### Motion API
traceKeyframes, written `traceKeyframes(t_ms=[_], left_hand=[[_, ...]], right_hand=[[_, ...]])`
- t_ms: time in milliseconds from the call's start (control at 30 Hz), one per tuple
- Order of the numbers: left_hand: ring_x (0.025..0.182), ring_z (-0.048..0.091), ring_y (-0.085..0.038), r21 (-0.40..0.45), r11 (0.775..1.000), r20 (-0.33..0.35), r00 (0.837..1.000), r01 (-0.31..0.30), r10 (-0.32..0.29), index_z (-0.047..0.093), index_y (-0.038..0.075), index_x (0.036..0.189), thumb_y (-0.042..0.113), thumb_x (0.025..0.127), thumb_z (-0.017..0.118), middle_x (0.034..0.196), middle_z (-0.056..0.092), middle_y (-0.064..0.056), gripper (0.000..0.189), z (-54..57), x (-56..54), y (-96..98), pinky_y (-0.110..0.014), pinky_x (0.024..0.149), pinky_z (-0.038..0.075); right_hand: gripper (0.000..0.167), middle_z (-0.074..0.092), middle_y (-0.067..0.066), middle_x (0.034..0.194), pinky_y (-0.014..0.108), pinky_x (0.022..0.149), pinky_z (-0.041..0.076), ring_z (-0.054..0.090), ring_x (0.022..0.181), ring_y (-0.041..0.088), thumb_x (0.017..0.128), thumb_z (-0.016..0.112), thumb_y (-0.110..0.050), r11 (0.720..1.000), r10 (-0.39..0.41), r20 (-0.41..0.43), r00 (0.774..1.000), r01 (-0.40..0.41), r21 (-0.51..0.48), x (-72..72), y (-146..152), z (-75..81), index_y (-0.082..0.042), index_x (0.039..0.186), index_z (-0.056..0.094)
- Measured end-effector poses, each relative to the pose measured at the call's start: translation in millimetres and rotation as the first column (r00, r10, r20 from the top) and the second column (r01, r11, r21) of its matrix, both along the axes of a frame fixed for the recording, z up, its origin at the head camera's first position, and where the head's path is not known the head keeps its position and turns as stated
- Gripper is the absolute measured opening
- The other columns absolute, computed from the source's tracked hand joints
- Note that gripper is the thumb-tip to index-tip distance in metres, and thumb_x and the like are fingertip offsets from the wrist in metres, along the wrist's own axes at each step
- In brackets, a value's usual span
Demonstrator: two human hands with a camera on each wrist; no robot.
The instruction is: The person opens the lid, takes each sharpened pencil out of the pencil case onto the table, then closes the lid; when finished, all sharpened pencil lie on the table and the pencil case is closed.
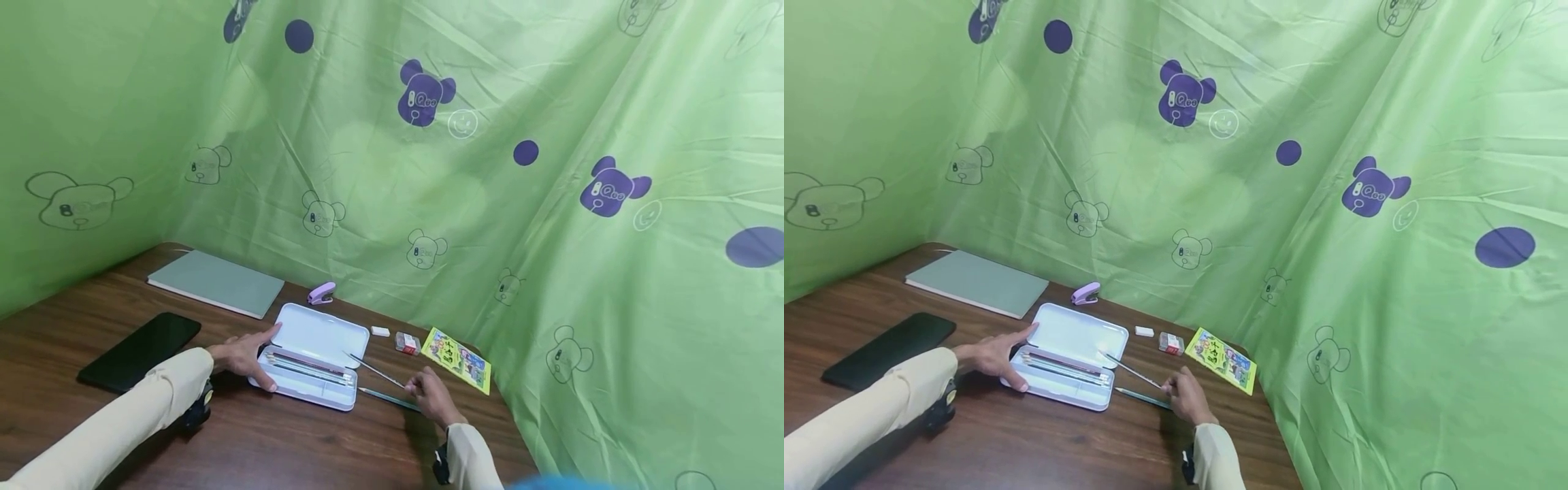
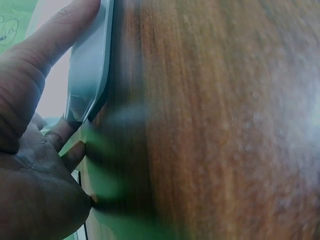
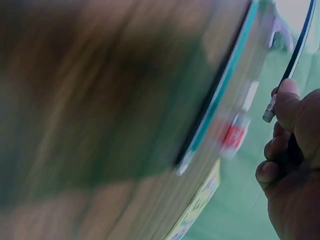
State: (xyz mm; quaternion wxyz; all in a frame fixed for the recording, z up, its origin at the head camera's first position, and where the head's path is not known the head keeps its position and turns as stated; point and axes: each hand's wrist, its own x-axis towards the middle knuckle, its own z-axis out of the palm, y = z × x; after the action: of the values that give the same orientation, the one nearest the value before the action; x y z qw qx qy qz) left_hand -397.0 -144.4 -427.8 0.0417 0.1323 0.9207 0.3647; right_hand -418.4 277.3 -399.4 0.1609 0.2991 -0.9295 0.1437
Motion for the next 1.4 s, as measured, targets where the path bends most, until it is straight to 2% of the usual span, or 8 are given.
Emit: traceKeyframes(t_ms=[233,433,700,1133,1267,1400], left_hand=[[0.121,0.023,-0.054,-0.003,1.0,0.003,1.0,-0.006,0.006,0.011,0.012,0.146,0.052,0.048,0.084,0.14,0.025,-0.03,0.129,-1.4,0.3,1.0,-0.069,0.091,0.019],[0.121,0.021,-0.054,-0.006,1.0,0.004,1.0,0.003,-0.003,0.011,0.011,0.146,0.052,0.049,0.084,0.141,0.025,-0.03,0.128,-0.9,0.1,1.2,-0.07,0.09,0.016],[0.122,0.022,-0.053,-0.011,1.0,-0.002,1.0,0.002,-0.002,0.01,0.01,0.146,0.054,0.049,0.083,0.14,0.025,-0.03,0.13,-0.6,-1.1,1.4,-0.069,0.091,0.017],[0.122,0.022,-0.053,-0.009,1.0,0.003,1.0,-0.002,0.002,0.01,0.011,0.146,0.052,0.049,0.084,0.141,0.023,-0.031,0.129,1.8,0.8,0.5,-0.069,0.09,0.019],[0.122,0.022,-0.053,-0.004,1.0,0.006,1.0,-0.002,0.002,0.01,0.011,0.146,0.051,0.049,0.084,0.141,0.023,-0.031,0.129,1.4,-0.3,0.3,-0.069,0.091,0.019],[0.122,0.022,-0.054,-0.003,1.0,0.009,1.0,-0.004,0.005,0.01,0.011,0.146,0.052,0.048,0.084,0.14,0.023,-0.031,0.129,0.6,-1.0,-0.3,-0.069,0.09,0.019]], right_hand=[[0.009,0.047,-0.002,0.072,0.026,0.058,0.039,0.044,0.065,0.009,0.078,0.068,-0.003,1.0,0.015,-0.008,1.0,-0.015,-0.018,10.7,36,-12.3,-0.006,0.071,0.062],[0.01,0.044,-0.004,0.073,0.027,0.059,0.04,0.044,0.065,0.009,0.077,0.068,-0.004,1.0,0.014,0.001,1.0,-0.014,0.008,16.1,45,-20.6,-0.008,0.072,0.061],[0.012,0.044,-0.005,0.074,0.027,0.058,0.041,0.046,0.064,0.008,0.074,0.072,-0.008,0.999,0.023,0.008,1.0,-0.023,0.027,16.1,49,-30.9,-0.01,0.07,0.061],[0.009,0.041,-0.006,0.075,0.029,0.061,0.042,0.045,0.065,0.008,0.074,0.073,-0.009,0.993,-0.019,-0.004,1.0,0.019,0.119,16.4,53,-23.3,-0.009,0.072,0.064],[0.01,0.043,-0.005,0.075,0.029,0.06,0.042,0.044,0.065,0.008,0.073,0.074,-0.011,0.995,-0.014,0.0,1.0,0.014,0.102,15.9,54,-23.8,-0.011,0.072,0.063],[0.014,0.047,-0.002,0.074,0.026,0.058,0.041,0.047,0.065,0.01,0.072,0.076,-0.014,1.0,-0.028,0.041,0.999,0.028,-0.009,12.3,52,-20.5,-0.009,0.076,0.064]])
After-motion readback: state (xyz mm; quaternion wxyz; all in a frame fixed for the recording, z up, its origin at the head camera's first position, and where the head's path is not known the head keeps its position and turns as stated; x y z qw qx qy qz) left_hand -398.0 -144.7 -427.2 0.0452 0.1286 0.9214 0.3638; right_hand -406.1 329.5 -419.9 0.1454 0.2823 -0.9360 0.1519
